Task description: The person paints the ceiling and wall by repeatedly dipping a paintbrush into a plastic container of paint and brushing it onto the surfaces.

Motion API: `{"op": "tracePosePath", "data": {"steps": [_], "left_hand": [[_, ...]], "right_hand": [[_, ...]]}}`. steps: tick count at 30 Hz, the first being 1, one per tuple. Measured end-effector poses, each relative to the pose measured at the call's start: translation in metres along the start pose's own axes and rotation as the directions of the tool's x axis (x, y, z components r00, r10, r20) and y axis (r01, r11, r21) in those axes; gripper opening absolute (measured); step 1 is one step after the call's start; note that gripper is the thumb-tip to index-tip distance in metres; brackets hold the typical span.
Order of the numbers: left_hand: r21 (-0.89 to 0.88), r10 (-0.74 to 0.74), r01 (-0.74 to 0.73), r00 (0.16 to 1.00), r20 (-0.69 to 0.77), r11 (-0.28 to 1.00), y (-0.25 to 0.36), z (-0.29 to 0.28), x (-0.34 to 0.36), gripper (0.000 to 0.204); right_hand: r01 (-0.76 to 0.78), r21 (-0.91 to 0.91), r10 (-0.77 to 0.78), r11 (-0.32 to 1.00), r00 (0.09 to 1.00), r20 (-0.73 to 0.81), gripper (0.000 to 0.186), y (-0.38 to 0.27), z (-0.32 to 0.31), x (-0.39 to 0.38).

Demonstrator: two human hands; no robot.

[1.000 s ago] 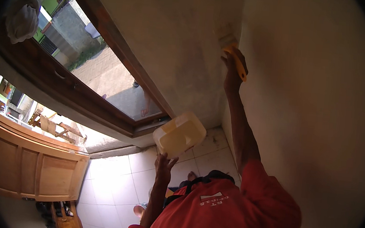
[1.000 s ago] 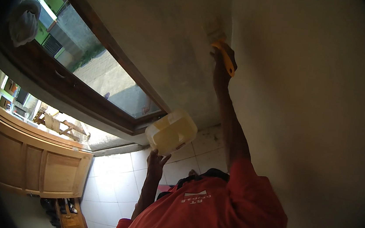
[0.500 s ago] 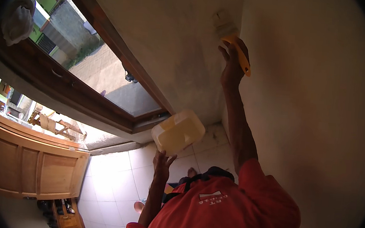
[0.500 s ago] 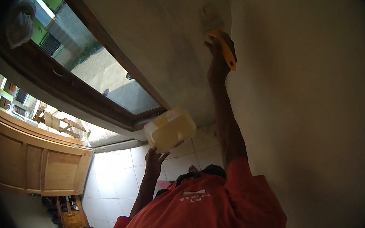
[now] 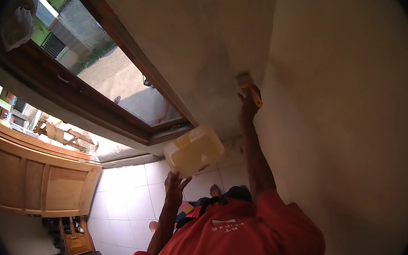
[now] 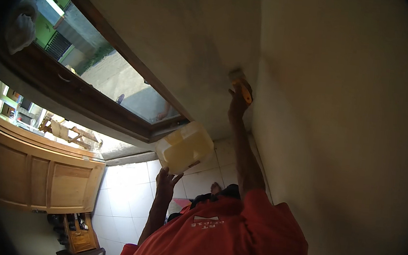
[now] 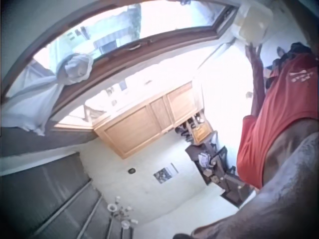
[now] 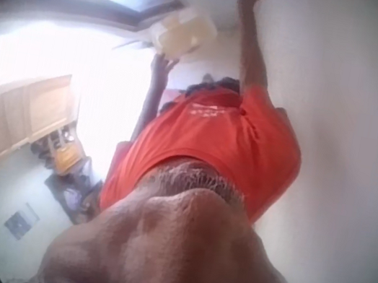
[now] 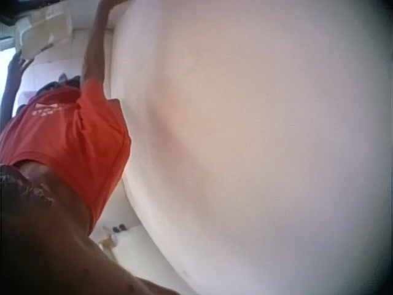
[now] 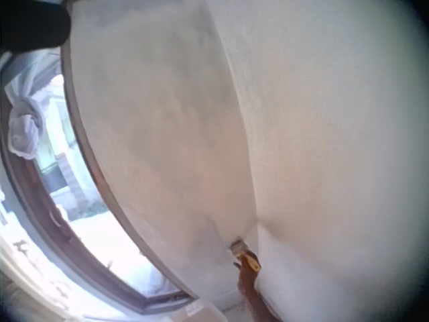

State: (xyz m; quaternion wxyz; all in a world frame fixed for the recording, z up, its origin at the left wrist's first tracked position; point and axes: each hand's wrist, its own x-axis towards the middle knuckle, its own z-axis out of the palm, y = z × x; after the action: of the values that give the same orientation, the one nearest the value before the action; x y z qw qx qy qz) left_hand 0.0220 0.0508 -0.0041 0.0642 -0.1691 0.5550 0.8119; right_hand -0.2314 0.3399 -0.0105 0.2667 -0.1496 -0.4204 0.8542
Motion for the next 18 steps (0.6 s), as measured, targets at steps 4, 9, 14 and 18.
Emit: {"op": "tracePosePath", "data": {"steps": [4,9,14,18], "left_hand": [[0.000,-0.035,0.035,0.999,-0.028,0.999,0.002,0.004,0.000,0.060],[0.031,-0.020,0.021,1.000,-0.024,0.999,0.003,0.011,-0.002,0.059],[0.061,-0.052,0.055,0.997,-0.048,0.997,0.008,0.010,-0.004,0.062],[0.080,-0.044,0.049,0.997,-0.066,0.996,0.008,0.006,-0.008,0.068]], "right_hand": [[0.221,0.118,-0.243,0.968,0.945,0.221,0.039,-0.080,0.057,-0.001],[0.253,0.135,-0.278,0.958,0.935,0.221,0.037,-0.047,0.032,0.000],[-0.082,0.089,0.088,0.993,0.994,-0.067,0.042,0.082,-0.061,-0.001],[-0.198,-0.013,0.190,0.980,0.957,-0.221,0.044,0.108,-0.085,0.006]]}}
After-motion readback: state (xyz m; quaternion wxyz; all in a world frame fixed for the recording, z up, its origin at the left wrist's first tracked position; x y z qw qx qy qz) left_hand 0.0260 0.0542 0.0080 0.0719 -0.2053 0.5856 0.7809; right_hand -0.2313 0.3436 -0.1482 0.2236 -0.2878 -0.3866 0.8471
